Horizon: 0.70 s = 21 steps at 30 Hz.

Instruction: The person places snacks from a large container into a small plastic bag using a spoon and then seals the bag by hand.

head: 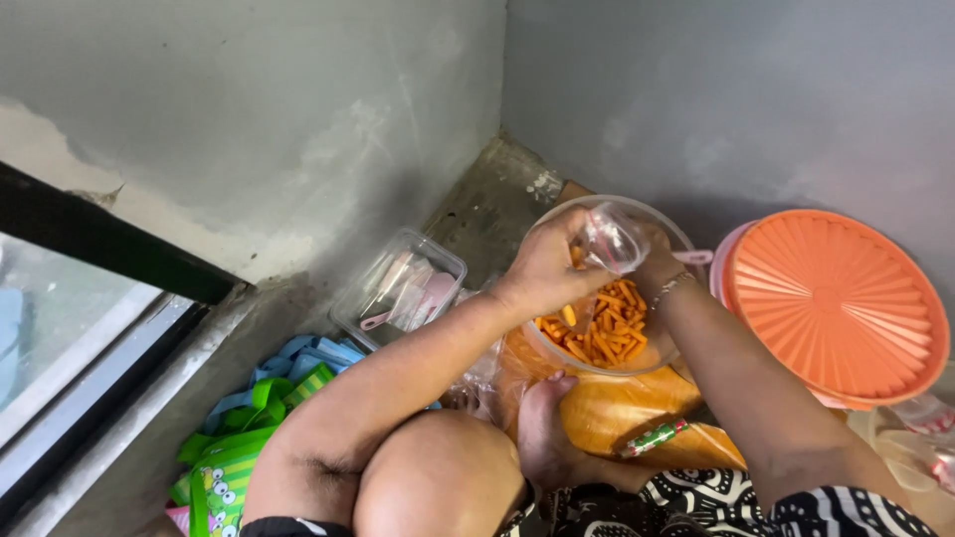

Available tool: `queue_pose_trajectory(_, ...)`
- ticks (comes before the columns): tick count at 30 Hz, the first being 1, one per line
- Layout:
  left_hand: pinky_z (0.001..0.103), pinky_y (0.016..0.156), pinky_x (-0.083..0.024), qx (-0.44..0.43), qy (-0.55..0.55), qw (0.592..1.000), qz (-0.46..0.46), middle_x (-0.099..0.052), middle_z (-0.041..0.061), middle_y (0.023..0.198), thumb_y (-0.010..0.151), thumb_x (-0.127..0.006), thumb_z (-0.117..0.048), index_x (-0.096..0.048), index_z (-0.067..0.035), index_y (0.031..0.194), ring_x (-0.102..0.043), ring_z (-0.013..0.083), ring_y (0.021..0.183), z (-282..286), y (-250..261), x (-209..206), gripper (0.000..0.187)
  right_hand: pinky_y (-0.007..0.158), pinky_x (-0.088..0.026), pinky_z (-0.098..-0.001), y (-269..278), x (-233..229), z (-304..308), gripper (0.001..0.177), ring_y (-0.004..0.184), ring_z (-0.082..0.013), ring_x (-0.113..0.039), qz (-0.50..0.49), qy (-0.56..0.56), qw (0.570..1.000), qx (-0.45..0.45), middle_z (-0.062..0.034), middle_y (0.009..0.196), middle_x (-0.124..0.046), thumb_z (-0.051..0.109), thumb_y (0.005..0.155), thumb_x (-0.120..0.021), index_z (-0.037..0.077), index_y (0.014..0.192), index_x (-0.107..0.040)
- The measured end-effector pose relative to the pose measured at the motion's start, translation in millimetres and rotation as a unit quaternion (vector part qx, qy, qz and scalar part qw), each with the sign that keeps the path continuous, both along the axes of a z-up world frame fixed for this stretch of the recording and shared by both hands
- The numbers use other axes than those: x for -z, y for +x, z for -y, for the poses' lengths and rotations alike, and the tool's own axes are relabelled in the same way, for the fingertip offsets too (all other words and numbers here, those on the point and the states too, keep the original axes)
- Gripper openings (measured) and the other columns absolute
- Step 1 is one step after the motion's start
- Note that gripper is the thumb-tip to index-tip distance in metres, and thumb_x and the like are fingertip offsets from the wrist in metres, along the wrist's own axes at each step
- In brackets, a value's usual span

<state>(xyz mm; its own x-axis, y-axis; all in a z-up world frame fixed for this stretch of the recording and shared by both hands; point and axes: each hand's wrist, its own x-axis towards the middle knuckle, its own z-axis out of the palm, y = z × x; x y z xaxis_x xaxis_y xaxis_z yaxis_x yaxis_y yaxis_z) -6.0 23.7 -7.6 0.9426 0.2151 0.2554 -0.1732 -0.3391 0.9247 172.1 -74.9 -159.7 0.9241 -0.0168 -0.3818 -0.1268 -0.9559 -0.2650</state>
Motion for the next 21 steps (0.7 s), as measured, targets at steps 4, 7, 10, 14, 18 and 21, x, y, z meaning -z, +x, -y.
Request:
queue_pose_trajectory(4, 0.03, 0.051, -0.046, 0.008, -0.043, 0.999, 0.002, -0.053, 0.008, 0.059, 0.053, -0.072, -0.028, -0.054, -0.01, 0.074, -0.057, 0.0204, 0.059, -4, -7, -6, 0.033, 0.078, -0.043, -0.0455, -7, 14, -22, 0.044, 0.096, -0.0246, -0.057, -0.021, 0.004, 0.999, -0.045, -0.0028, 0.094, -0.062, 0.055, 0.081, -0.036, 0.024, 0.098, -0.062)
queue_pose_trajectory(7, 0.032, 0.051, -0.045, 0.005, -0.038, 0.999, -0.011, -0.053, 0.009, 0.057, 0.054, -0.072, -0.03, -0.052, -0.009, 0.071, -0.057, 0.0239, 0.057, -8, -10, -11, 0.034, 0.079, -0.042, -0.0444, -7, 19, -35, 0.043, 0.096, -0.0243, -0.057, -0.033, 0.01, 0.997, -0.076, -0.003, 0.095, -0.062, 0.055, 0.079, -0.038, 0.024, 0.097, -0.063)
queue_pose_trajectory(10, 0.032, 0.051, -0.045, -0.002, -0.034, 0.999, -0.032, -0.053, 0.008, 0.056, 0.053, -0.072, -0.03, -0.051, -0.01, 0.07, -0.057, 0.024, 0.057, -15, -9, -8, 0.033, 0.08, -0.042, -0.0433, -8, 23, -45, 0.043, 0.096, -0.0241, -0.057, -0.048, 0.016, 0.993, -0.104, -0.0033, 0.095, -0.062, 0.054, 0.077, -0.04, 0.024, 0.096, -0.063)
queue_pose_trajectory(14, 0.032, 0.052, -0.046, -0.014, -0.022, 0.996, -0.082, -0.055, 0.005, 0.058, 0.054, -0.07, -0.03, -0.054, -0.015, 0.072, -0.06, 0.0214, 0.062, -19, -12, -6, 0.029, 0.081, -0.042, -0.0419, -11, 28, -48, 0.042, 0.096, -0.0237, -0.057, -0.067, 0.024, 0.989, -0.133, -0.0035, 0.096, -0.062, 0.054, 0.075, -0.043, 0.024, 0.095, -0.064)
queue_pose_trajectory(18, 0.03, 0.05, -0.044, -0.007, -0.037, 0.997, -0.075, -0.047, 0.001, 0.052, 0.053, -0.071, -0.03, -0.051, -0.014, 0.068, -0.053, 0.0169, 0.054, -19, -11, -8, 0.029, 0.082, -0.042, -0.0404, -11, 28, -40, 0.042, 0.097, -0.0233, -0.057, -0.078, 0.033, 0.984, -0.155, -0.0038, 0.096, -0.062, 0.054, 0.073, -0.046, 0.023, 0.094, -0.065)
queue_pose_trajectory(21, 0.029, 0.052, -0.046, 0.004, -0.041, 0.998, -0.052, -0.051, 0.005, 0.056, 0.053, -0.071, -0.031, -0.053, -0.013, 0.072, -0.057, 0.02, 0.059, -17, -9, -6, 0.031, 0.083, -0.042, -0.0394, -15, 42, -17, 0.041, 0.097, -0.023, -0.057, -0.091, 0.033, 0.98, -0.172, -0.004, 0.096, -0.063, 0.053, 0.071, -0.048, 0.023, 0.094, -0.065)
